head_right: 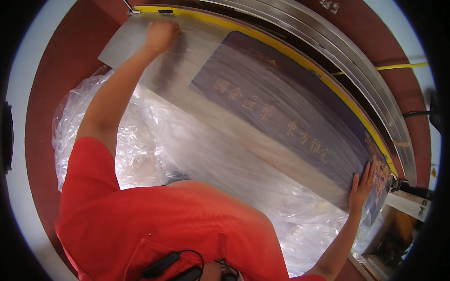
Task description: The person wraps a large rectangular object, which appears to be a framed picture or artwork, with a clear plastic sheet. They repeatedly smooth the plastic over the surface and fold the edges to secure the wrapping.
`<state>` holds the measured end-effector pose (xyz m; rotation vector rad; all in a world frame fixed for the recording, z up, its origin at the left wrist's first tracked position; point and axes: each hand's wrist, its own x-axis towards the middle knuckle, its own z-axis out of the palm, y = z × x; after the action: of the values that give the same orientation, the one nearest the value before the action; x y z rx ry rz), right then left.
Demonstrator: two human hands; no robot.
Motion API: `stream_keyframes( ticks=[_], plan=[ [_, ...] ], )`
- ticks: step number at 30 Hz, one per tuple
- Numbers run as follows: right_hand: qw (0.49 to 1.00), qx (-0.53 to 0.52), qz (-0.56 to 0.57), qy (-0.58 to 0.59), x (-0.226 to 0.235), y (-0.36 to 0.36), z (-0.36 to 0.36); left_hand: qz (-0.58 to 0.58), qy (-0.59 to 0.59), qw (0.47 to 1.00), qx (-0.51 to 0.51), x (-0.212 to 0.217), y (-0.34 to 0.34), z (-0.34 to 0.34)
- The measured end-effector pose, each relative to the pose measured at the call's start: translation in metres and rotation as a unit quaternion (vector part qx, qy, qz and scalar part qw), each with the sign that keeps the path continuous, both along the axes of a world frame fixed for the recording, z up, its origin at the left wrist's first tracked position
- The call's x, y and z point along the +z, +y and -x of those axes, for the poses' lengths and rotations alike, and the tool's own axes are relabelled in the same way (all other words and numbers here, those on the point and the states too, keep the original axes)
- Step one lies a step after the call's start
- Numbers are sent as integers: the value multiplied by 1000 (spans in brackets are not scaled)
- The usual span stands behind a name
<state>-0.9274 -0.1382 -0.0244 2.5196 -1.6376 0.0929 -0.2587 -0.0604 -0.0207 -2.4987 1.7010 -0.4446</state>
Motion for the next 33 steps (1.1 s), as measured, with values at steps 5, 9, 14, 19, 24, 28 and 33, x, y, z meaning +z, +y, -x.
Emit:
stream_keyframes(
  ticks=[5,9,14,19,24,28,33],
  plan=[
    [1000,-1,-3,24,2,-3,-14,61,162,981,86,-6,-13,-48],
    [999,34,8,20,5,-6,-19,-9,451,885,117,-11,-16,-89],
    [998,55,35,18,0,-17,-27,134,719,673,113,-11,-5,-100],
    [990,134,16,-33,1,-5,-114,18,186,982,36,-78,54,-221],
    [997,71,15,9,-1,-16,-101,67,30,985,157,-56,61,-157],
    [995,-29,89,23,-1,-25,-68,152,48,981,110,-56,56,-141],
    [995,93,2,-33,0,10,-142,132,54,983,115,-64,68,-167]
  ],
)
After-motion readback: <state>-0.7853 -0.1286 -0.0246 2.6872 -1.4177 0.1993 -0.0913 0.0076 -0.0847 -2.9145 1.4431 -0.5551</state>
